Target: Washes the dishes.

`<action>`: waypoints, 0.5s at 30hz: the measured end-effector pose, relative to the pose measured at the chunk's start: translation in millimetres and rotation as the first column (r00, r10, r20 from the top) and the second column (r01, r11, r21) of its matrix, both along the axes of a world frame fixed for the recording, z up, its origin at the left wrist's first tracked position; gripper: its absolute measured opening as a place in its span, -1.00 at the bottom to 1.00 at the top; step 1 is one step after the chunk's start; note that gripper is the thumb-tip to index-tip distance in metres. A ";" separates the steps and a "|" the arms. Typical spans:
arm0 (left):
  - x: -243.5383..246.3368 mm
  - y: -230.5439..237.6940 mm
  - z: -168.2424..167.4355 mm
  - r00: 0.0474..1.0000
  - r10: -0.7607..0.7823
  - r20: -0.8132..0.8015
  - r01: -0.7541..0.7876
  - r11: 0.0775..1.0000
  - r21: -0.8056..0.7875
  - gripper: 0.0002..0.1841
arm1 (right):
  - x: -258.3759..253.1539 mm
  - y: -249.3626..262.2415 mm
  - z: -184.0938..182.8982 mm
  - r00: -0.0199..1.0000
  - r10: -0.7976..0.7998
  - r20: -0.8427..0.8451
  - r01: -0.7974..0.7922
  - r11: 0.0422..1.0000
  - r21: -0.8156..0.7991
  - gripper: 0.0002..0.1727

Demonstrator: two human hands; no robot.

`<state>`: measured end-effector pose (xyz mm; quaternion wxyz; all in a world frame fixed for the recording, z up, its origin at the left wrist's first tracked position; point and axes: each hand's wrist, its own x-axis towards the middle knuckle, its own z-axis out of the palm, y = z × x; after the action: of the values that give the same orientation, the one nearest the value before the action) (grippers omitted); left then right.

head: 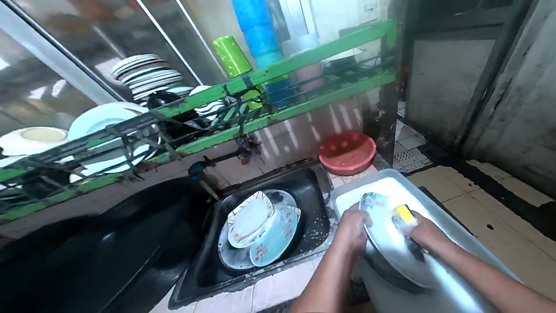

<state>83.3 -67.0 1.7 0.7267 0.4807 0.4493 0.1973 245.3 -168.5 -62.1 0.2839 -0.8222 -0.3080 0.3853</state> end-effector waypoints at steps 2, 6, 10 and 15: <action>-6.4 -3.9 2.5 0.996 -0.086 0.007 0.086 0.996 -0.038 -0.19 | -15.9 5.8 7.1 0.997 -0.022 -0.078 0.032 0.990 0.135 -0.25; -9.9 -15.1 16.7 0.988 -0.152 -0.039 0.150 0.987 -0.050 -0.13 | -56.8 25.6 18.8 0.972 -0.005 -0.234 0.128 0.847 0.516 -0.15; -18.1 -37.0 27.4 0.980 -0.193 -0.042 0.197 0.972 0.128 0.03 | -33.8 55.9 8.1 0.979 -0.139 -0.150 0.196 0.844 0.500 -0.26; -31.3 -31.5 27.6 0.984 -0.173 -0.032 0.176 0.975 0.135 -0.02 | -61.8 59.2 46.0 0.991 -0.112 -0.075 0.134 0.842 0.523 -0.37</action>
<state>51.9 -98.5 29.4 0.7020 0.5691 0.3978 0.1584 183.6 -109.2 -16.1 0.5287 -0.7229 -0.3424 0.2840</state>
